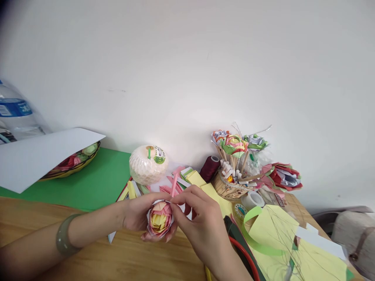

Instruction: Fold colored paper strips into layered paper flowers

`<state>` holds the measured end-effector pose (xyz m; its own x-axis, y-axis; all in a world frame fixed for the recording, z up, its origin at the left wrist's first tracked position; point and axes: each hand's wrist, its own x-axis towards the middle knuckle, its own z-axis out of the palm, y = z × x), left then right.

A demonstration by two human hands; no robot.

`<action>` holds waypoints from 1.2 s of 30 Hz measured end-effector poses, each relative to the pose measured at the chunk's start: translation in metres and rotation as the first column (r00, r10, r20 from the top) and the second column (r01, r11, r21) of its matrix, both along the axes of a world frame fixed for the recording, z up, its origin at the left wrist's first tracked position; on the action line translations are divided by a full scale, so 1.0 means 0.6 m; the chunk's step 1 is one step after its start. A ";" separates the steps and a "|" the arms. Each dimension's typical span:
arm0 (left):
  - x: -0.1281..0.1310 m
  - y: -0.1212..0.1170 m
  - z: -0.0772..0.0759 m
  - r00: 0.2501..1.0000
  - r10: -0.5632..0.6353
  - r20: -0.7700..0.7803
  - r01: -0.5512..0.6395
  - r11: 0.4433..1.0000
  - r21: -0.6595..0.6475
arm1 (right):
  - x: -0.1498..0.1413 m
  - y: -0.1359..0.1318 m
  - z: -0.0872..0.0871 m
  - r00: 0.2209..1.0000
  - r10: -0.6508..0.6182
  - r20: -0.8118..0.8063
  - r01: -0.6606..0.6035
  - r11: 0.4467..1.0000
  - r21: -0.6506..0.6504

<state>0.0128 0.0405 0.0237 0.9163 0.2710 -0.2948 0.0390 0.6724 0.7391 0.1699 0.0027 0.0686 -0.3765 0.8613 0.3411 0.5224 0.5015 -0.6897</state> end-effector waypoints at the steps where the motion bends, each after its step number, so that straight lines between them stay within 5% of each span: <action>1: 0.000 0.000 0.000 1.000 -0.001 -0.002 0.001 1.000 0.003 | -0.001 0.001 0.000 1.000 -0.018 -0.024 0.017 0.998 -0.058; 4: -0.001 -0.002 0.001 1.000 -0.004 0.009 0.004 1.000 0.022 | -0.004 0.007 -0.004 0.983 -0.072 -0.169 0.011 0.943 -0.333; 7: -0.002 -0.002 0.001 1.000 -0.001 0.030 0.000 1.000 0.031 | -0.006 0.013 -0.009 0.930 -0.162 -0.330 -0.062 0.815 -0.576; 10: -0.003 0.000 0.000 0.999 0.018 0.040 -0.019 1.000 0.016 | -0.005 0.017 -0.012 0.893 -0.230 -0.386 -0.109 0.723 -0.682; 12: -0.005 0.001 -0.001 0.999 0.020 0.042 -0.019 1.000 -0.002 | -0.004 0.020 -0.013 0.874 -0.251 -0.416 -0.121 0.716 -0.687; 15: -0.008 0.003 -0.003 0.997 0.053 0.055 -0.051 0.998 -0.032 | 0.000 0.025 -0.016 0.855 -0.275 -0.440 -0.086 0.762 -0.642; 18: -0.010 0.002 -0.003 0.973 0.211 0.099 -0.204 0.976 -0.073 | 0.004 0.027 -0.017 0.836 -0.307 -0.455 -0.003 0.826 -0.563; 22: -0.008 -0.002 0.006 0.844 0.495 0.208 -0.468 0.868 -0.165 | 0.008 0.024 -0.015 0.822 -0.342 -0.456 0.107 0.878 -0.466; 25: -0.005 -0.004 0.013 0.751 0.591 0.294 -0.553 0.807 -0.209 | 0.007 0.021 -0.014 0.853 -0.290 -0.433 0.145 0.930 -0.337; 30: -0.006 -0.003 0.016 0.684 0.626 0.374 -0.620 0.770 -0.153 | 0.000 0.015 -0.014 0.956 -0.153 -0.252 0.120 0.982 -0.143; 36: -0.013 -0.003 0.010 0.768 0.532 0.358 -0.547 0.834 -0.065 | 0.007 0.014 -0.009 0.975 -0.068 -0.210 0.084 0.994 0.070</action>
<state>0.0051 0.0389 0.0298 0.6534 0.7562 0.0355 -0.5842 0.4739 0.6589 0.1739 0.0113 0.0631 -0.2256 0.8522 0.4721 0.4113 0.5226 -0.7468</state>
